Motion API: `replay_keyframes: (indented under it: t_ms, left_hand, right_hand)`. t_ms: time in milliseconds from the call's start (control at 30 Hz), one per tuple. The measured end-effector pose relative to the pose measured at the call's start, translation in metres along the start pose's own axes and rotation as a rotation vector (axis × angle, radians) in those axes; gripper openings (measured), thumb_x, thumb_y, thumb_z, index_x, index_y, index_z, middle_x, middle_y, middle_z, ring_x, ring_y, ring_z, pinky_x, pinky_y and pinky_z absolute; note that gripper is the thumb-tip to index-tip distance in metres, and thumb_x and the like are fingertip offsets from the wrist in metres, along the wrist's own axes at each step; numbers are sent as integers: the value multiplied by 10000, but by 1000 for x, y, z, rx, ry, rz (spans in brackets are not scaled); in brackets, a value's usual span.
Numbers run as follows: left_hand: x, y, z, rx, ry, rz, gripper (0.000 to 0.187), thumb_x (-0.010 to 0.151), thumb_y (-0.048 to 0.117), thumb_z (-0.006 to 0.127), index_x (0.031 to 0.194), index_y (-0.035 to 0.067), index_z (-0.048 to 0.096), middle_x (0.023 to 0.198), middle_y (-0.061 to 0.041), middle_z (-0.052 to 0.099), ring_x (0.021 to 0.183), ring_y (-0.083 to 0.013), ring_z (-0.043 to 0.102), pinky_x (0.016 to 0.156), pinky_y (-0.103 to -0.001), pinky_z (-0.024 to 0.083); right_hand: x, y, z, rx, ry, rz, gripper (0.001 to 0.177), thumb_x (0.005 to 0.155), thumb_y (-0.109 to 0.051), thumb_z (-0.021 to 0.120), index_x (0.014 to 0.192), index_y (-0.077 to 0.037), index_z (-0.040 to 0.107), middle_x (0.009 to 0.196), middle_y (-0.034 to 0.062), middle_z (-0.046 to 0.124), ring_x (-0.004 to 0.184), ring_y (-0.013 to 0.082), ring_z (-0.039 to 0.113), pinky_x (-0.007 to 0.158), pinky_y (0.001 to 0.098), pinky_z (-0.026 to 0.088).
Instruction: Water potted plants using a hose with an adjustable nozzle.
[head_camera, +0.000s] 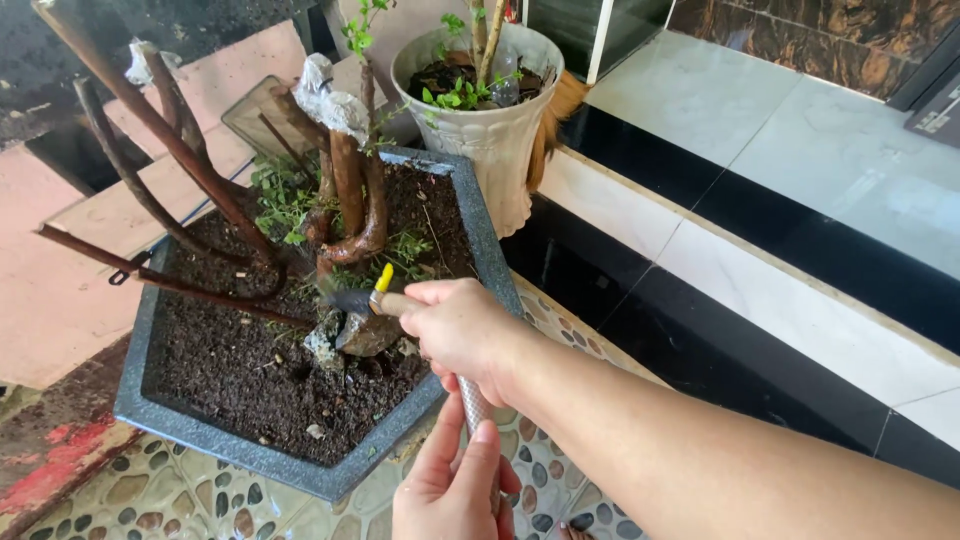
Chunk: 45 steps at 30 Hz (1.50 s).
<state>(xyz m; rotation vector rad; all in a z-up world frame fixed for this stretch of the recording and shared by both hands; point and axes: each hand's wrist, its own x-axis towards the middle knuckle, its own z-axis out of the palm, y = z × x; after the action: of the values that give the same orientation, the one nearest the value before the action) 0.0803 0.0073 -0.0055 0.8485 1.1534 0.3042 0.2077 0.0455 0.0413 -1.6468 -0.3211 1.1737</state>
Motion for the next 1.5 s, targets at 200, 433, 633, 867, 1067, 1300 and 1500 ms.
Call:
replay_keyframes:
  t_ms: [200,433,633,867,1067,1300,1500]
  left_hand:
    - [-3,18,5,20,9,-47,493,936,193,707,1417,273,638,545,-114,600,349,-158,413,354,-308,293]
    - [9,-10,-7,-53,-3,-31,468,922,131,726,1386,184,684,598,-84,643,424,-162,541,367,-304,348]
    - [14,-6,-28,-18,-79,-2,482,962,161,716,1437,227,668,584,-123,632,397,-170,460,364,-311,320]
    - [18,-13,-47,-129,-84,31,464,914,81,709,1376,114,680,651,-97,700,422,-164,547,392,-296,371]
    - [12,-2,-54,-137,-101,35,445,910,63,701,1353,99,686,681,-107,716,426,-171,546,411,-302,389]
    - [11,-5,-60,-130,-110,52,450,903,46,713,1353,49,691,675,-109,727,437,-182,565,420,-309,418]
    - [-3,16,-58,-25,-97,6,447,928,107,706,1372,151,675,660,-117,674,439,-170,536,419,-311,364]
  right_hand:
    - [-6,-13,-2,-58,-8,-47,407,947,-168,566,1339,-193,671,630,-13,491,463,96,418,383,285,352]
    - [-7,2,6,-108,21,31,348,953,-197,575,1261,-195,737,611,-9,460,471,106,407,383,289,343]
    - [-9,0,22,-55,101,-6,421,944,-153,590,1354,-246,611,647,5,527,501,128,457,407,311,388]
    - [-14,8,42,-86,87,-13,374,940,-159,578,1304,-113,650,673,22,510,491,127,440,389,305,364]
    - [-28,0,51,-55,136,12,441,950,-147,574,1384,-219,605,707,26,537,511,120,461,416,303,389]
    - [-32,2,54,-30,137,26,378,952,-147,564,1313,-181,671,663,5,495,493,109,426,408,287,367]
    - [-31,-4,55,-18,126,-16,365,947,-140,565,1291,-203,671,652,2,482,490,108,429,403,291,361]
